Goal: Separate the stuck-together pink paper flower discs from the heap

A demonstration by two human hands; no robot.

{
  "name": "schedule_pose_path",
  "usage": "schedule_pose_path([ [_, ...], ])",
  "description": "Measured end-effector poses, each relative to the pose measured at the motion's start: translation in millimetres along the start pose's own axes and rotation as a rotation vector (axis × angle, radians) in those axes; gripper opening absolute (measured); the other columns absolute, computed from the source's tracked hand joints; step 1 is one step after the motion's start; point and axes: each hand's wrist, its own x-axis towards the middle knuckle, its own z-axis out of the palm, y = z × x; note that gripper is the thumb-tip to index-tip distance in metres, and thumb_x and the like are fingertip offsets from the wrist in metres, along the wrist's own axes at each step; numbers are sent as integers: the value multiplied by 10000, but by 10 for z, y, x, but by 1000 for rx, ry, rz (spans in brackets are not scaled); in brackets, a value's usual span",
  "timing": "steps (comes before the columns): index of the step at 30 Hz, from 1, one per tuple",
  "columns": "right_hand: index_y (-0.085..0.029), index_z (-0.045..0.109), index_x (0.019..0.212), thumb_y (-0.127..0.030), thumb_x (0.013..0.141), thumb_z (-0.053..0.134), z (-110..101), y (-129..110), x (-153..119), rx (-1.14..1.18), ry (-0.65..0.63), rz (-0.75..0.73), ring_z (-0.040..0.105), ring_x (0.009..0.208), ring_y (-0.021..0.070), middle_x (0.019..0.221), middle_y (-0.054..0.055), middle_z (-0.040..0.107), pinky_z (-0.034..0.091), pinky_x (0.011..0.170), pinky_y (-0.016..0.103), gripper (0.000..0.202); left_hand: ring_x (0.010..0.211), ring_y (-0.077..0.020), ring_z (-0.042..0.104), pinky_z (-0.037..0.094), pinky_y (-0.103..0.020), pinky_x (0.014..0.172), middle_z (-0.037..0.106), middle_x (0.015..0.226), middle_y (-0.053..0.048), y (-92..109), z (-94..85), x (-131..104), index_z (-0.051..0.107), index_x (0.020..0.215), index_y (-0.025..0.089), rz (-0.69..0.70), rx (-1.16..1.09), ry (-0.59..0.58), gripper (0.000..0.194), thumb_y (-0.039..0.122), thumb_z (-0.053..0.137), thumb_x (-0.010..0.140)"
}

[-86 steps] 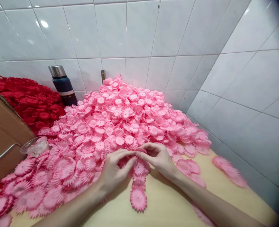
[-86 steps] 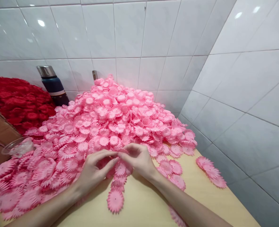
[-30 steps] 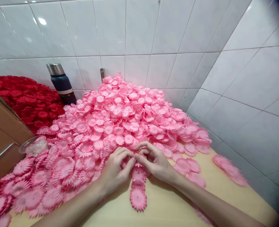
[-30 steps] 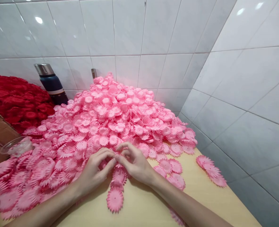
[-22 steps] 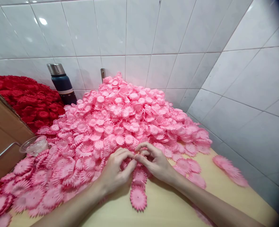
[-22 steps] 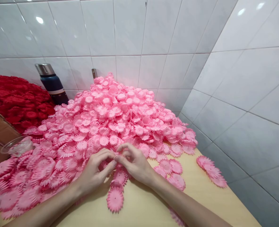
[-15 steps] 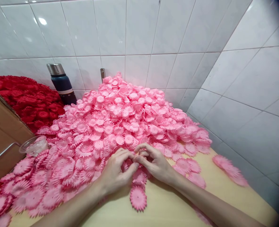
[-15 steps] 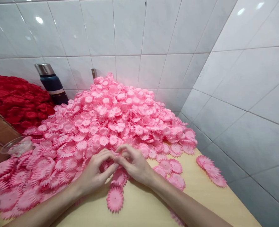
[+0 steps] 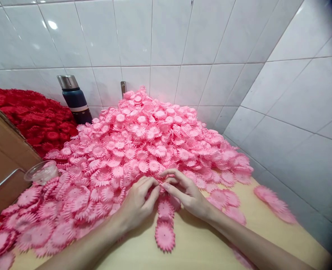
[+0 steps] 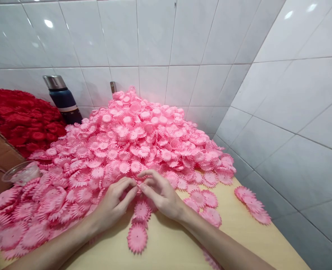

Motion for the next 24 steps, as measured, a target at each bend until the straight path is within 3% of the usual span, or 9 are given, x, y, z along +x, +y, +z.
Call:
schedule_pose_path([
  [7, -230, 505, 1130, -330, 945, 571, -17, 16, 18, 78, 57, 45, 492, 606, 79, 676, -53, 560, 401, 572, 198, 220, 678, -147, 536, 398, -282, 674, 588, 737, 1, -2, 8, -7, 564, 803, 180, -124, -120, 100, 238, 289, 428, 965],
  [17, -208, 504, 1039, -329, 936, 580, 113, -11, 44, 86, 123, 0, 599, 676, 110, 735, -9, 644, 465, 613, 223, 176, 722, -150, 549, 453, -294, 697, 570, 775, -2, 7, 78, -51, 541, 838, 185, -127, -197, 302, 212, 299, 415, 966],
  [24, -220, 510, 935, -247, 921, 591, 173, 18, 53, 27, 162, -132, 604, 683, 118, 748, -19, 581, 477, 601, 225, 87, 593, -118, 505, 473, -216, 462, 460, 710, 22, 28, 128, -46, 470, 789, 196, -240, -337, 340, 278, 413, 417, 953],
])
